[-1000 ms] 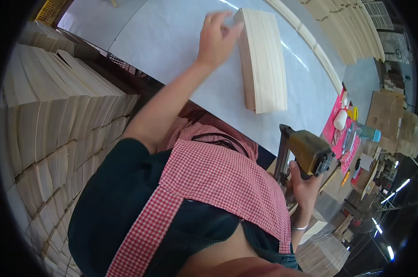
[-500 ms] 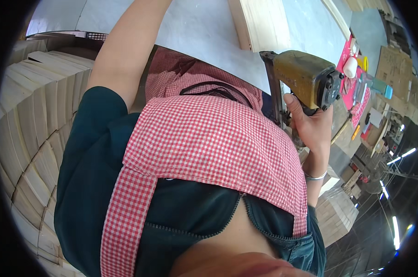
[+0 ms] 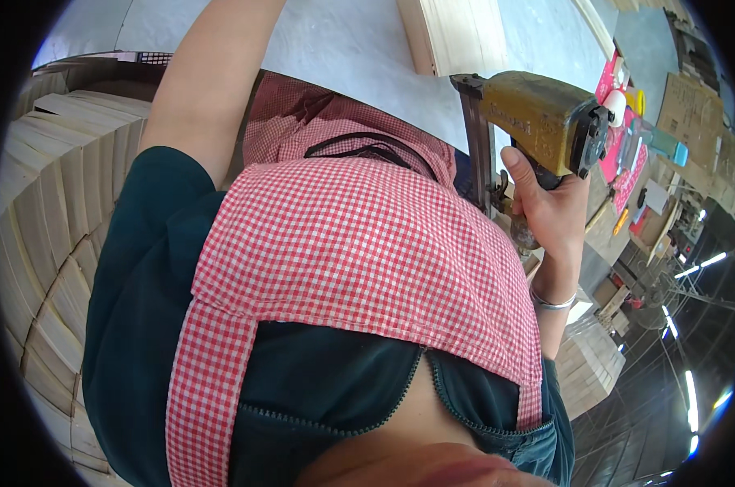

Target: Assemble small wooden boxes using wood glue and a pneumatic nail gun.

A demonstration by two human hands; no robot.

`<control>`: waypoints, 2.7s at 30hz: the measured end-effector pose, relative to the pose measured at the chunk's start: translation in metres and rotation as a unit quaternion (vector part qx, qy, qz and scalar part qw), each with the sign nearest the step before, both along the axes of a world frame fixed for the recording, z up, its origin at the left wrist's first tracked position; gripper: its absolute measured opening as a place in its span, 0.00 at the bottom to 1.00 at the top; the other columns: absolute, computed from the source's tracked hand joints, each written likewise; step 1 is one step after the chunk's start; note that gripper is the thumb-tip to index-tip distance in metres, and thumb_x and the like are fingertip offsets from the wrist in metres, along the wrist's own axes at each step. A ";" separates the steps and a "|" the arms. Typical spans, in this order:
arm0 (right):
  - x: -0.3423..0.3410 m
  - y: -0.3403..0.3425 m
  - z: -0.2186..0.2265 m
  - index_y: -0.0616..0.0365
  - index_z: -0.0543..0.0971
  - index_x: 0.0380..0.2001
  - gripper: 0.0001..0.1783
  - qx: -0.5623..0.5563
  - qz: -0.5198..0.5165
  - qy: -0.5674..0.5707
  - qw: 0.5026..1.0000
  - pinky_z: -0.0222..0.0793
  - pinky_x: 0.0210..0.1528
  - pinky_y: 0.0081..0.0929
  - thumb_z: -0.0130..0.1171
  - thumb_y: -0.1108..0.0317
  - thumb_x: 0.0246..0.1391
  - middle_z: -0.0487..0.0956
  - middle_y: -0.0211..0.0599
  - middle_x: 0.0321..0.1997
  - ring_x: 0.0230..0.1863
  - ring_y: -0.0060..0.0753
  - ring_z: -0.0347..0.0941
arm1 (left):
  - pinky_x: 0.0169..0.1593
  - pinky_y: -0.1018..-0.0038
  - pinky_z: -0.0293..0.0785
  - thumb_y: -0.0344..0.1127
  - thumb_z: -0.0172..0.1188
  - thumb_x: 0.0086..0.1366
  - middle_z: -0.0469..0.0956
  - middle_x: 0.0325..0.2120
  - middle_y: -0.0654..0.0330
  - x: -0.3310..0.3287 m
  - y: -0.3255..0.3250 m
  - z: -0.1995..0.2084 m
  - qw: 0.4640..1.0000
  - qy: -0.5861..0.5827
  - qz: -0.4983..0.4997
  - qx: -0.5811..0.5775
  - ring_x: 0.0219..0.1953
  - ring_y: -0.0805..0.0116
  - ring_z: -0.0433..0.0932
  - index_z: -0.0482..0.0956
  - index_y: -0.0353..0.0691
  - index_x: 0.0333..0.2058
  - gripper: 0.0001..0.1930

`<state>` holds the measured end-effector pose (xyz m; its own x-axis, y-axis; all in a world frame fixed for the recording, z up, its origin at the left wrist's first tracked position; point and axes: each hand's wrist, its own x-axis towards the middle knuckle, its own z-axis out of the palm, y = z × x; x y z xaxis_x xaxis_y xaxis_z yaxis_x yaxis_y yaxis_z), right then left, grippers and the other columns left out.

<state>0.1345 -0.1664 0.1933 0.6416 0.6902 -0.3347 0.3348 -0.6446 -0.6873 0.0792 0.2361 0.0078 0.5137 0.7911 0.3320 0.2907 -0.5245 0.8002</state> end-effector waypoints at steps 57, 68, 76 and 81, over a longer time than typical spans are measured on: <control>0.067 -0.019 0.008 0.64 0.80 0.34 0.14 -0.015 -0.082 -0.011 0.996 0.59 0.13 0.17 0.70 0.62 0.59 0.73 0.27 0.15 0.11 0.18 0.64 | 0.49 0.61 0.64 0.65 0.68 0.48 0.77 0.40 0.50 0.019 -0.184 0.076 0.884 0.355 -0.262 0.154 0.42 0.57 0.70 0.78 0.32 0.45 0.39; 0.070 -0.019 0.002 0.63 0.79 0.35 0.14 -0.022 -0.079 0.000 0.997 0.59 0.13 0.17 0.69 0.62 0.59 0.72 0.27 0.14 0.11 0.18 0.64 | 0.51 0.59 0.64 0.69 0.69 0.47 0.77 0.41 0.50 0.018 -0.182 0.092 0.858 0.414 -0.292 0.083 0.44 0.56 0.71 0.76 0.31 0.47 0.44; 0.050 -0.016 0.017 0.63 0.79 0.36 0.15 0.013 -0.079 -0.034 0.996 0.59 0.13 0.16 0.70 0.62 0.59 0.72 0.27 0.14 0.11 0.18 0.64 | 0.61 0.56 0.64 0.54 0.78 0.45 0.74 0.50 0.44 -0.073 -0.133 0.103 0.854 0.433 -0.287 -0.006 0.51 0.48 0.72 0.69 0.26 0.59 0.49; 0.038 -0.003 0.015 0.64 0.80 0.37 0.15 0.005 -0.054 -0.024 0.998 0.59 0.13 0.16 0.70 0.62 0.59 0.73 0.27 0.15 0.11 0.18 0.64 | 0.58 0.64 0.67 0.45 0.72 0.46 0.76 0.45 0.46 -0.054 -0.156 0.106 0.859 0.441 -0.260 0.009 0.48 0.52 0.74 0.73 0.27 0.53 0.38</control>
